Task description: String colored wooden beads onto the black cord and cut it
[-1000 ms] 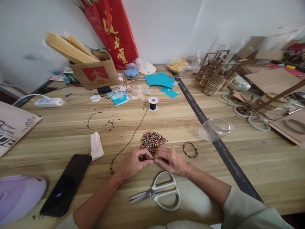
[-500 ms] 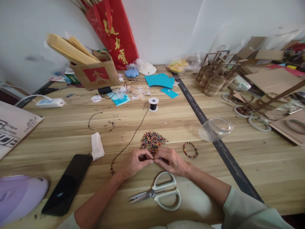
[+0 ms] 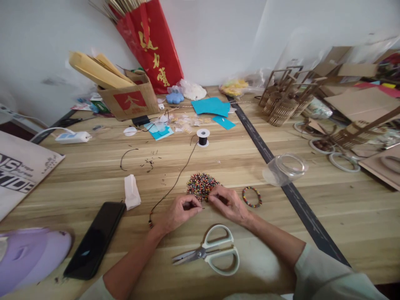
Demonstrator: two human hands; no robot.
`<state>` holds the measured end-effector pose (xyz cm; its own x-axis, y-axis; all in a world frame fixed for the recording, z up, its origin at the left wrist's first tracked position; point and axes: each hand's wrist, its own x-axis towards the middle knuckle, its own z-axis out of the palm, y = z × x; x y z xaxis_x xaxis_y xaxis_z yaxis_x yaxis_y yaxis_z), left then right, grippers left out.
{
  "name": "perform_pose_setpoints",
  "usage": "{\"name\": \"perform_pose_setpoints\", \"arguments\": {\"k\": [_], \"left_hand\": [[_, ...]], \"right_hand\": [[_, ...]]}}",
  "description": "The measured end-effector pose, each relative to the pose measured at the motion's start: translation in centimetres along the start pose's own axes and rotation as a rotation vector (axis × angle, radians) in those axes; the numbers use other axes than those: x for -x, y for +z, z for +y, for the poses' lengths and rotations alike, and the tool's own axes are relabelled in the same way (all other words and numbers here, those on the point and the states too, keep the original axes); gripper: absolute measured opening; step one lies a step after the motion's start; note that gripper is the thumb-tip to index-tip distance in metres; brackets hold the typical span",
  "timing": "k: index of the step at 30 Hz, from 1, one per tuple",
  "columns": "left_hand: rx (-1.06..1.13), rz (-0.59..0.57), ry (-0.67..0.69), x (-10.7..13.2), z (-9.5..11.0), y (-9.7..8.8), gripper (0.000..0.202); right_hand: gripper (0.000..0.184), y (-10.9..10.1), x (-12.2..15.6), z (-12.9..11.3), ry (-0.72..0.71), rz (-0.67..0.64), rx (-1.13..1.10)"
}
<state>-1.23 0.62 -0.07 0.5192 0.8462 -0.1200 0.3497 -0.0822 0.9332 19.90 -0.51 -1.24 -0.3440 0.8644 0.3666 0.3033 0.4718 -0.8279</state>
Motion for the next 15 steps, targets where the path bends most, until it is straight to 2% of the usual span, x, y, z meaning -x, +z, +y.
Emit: {"name": "perform_pose_setpoints", "arguments": {"k": [8, 12, 15], "left_hand": [[0.084, 0.015, -0.011, -0.23, -0.36, -0.13, 0.012], [0.126, 0.047, -0.013, -0.37, -0.60, -0.09, 0.014], [0.130, 0.058, -0.013, -0.39, -0.61, -0.09, 0.014]], "right_hand": [[0.029, -0.40, 0.01, 1.02, 0.218, 0.107, -0.093], [0.028, -0.49, 0.09, 1.04, 0.227, 0.101, -0.093], [0.019, -0.54, 0.13, 0.97, 0.162, 0.108, -0.032]]}}
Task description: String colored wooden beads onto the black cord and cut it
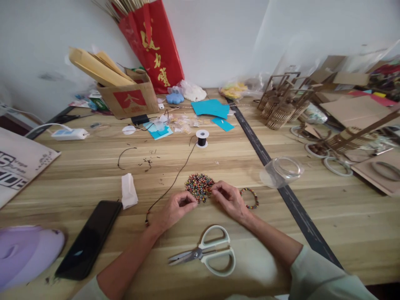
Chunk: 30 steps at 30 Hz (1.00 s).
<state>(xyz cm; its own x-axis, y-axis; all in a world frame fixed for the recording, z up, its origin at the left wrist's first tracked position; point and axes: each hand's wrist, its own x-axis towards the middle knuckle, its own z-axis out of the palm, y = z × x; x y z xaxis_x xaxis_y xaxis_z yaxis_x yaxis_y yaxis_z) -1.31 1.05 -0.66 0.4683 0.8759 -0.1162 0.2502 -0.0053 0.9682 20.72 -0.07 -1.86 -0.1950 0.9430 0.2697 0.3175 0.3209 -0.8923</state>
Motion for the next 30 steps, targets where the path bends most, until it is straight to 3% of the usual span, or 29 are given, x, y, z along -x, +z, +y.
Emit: {"name": "perform_pose_setpoints", "arguments": {"k": [4, 8, 13, 17, 23, 30], "left_hand": [[-0.043, 0.026, -0.004, 0.07, 0.26, 0.07, 0.013], [-0.065, 0.022, 0.007, 0.11, 0.30, 0.33, 0.012], [-0.083, 0.031, -0.017, 0.04, 0.09, 0.59, 0.013], [-0.097, 0.038, 0.022, 0.00, -0.05, 0.68, 0.013], [-0.134, 0.048, 0.052, -0.06, 0.10, 0.75, 0.012], [-0.087, 0.004, 0.023, 0.01, 0.40, 0.63, 0.011]], "right_hand": [[0.009, -0.08, 0.04, 0.06, -0.142, -0.007, 0.119], [0.007, -0.16, 0.12, 0.08, -0.263, -0.095, 0.184], [0.009, -0.06, 0.22, -0.06, -0.305, -0.226, 0.347], [0.009, 0.21, 0.19, -0.01, -0.351, -0.246, 0.472], [0.014, 0.41, 0.02, 0.11, -0.342, -0.224, 0.512], [0.012, 0.35, -0.11, 0.31, -0.253, -0.213, 0.407]]}}
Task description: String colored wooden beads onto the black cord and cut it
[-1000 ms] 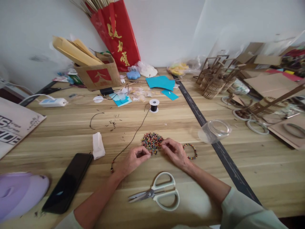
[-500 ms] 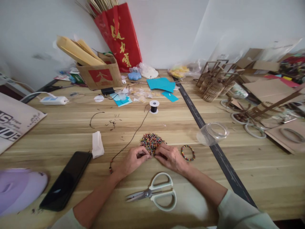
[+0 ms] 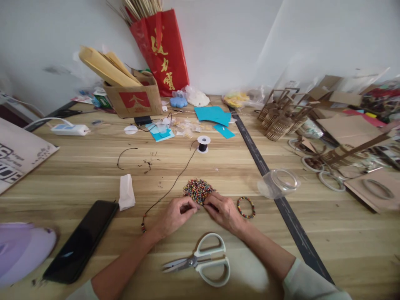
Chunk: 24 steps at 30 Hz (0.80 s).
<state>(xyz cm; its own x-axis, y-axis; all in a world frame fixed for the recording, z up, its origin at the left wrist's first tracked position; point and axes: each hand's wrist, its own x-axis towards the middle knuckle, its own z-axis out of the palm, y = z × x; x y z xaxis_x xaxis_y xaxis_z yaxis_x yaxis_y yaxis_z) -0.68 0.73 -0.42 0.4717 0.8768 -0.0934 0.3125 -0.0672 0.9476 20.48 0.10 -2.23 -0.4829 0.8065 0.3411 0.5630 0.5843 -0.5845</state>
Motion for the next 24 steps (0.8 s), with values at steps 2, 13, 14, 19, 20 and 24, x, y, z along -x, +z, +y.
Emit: {"name": "perform_pose_setpoints", "arguments": {"k": [2, 13, 14, 19, 20, 24], "left_hand": [[0.012, 0.000, -0.004, -0.1, 0.0, -0.1, 0.010], [0.118, 0.015, -0.090, -0.1, 0.6, -0.7, 0.014], [0.149, 0.015, -0.098, -0.1, 0.6, -0.8, 0.014], [0.291, 0.042, -0.134, -0.1, 0.6, -1.2, 0.019], [0.317, 0.054, -0.135, -0.1, 0.7, -1.3, 0.020], [0.388, 0.086, -0.155, -0.1, 0.8, -1.4, 0.024]], "right_hand": [[0.011, 0.0, 0.0, 0.2, 0.012, 0.000, -0.036], [0.009, -0.4, -0.3, 0.2, 0.173, 0.055, -0.253], [0.010, -0.5, -0.4, 0.1, 0.209, 0.058, -0.271], [0.015, -0.6, -0.6, 0.0, 0.368, 0.106, -0.401], [0.016, -0.5, -0.6, 0.0, 0.378, 0.123, -0.423], [0.016, -0.2, -0.6, -0.3, 0.325, 0.174, -0.409]]}}
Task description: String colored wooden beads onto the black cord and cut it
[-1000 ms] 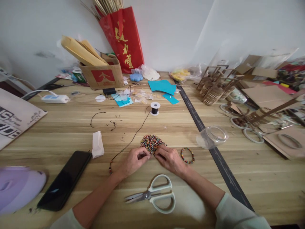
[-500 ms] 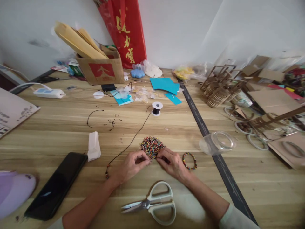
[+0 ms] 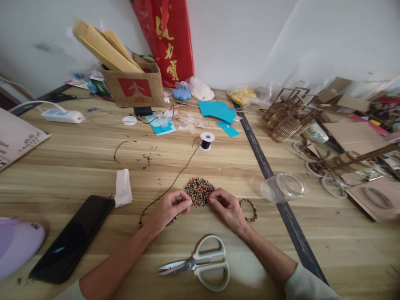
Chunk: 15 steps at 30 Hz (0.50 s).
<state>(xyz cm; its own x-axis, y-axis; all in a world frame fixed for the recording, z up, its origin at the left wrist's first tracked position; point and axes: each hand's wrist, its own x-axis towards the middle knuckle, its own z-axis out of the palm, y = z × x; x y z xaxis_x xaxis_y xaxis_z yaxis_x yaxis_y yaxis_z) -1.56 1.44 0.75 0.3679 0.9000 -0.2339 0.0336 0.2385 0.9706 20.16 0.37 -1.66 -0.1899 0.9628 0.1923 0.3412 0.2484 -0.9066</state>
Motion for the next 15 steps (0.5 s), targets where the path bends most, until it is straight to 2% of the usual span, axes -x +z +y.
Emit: {"name": "perform_pose_setpoints", "arguments": {"k": [7, 15], "left_hand": [[0.050, -0.002, 0.009, -0.1, -0.2, -0.1, 0.027], [0.090, -0.028, 0.082, -0.3, -1.5, -0.6, 0.020]], "right_hand": [[0.012, 0.9, 0.4, -0.5, -0.328, -0.096, 0.286], [0.013, 1.3, 0.0, -0.2, -0.373, -0.130, 0.512]]}}
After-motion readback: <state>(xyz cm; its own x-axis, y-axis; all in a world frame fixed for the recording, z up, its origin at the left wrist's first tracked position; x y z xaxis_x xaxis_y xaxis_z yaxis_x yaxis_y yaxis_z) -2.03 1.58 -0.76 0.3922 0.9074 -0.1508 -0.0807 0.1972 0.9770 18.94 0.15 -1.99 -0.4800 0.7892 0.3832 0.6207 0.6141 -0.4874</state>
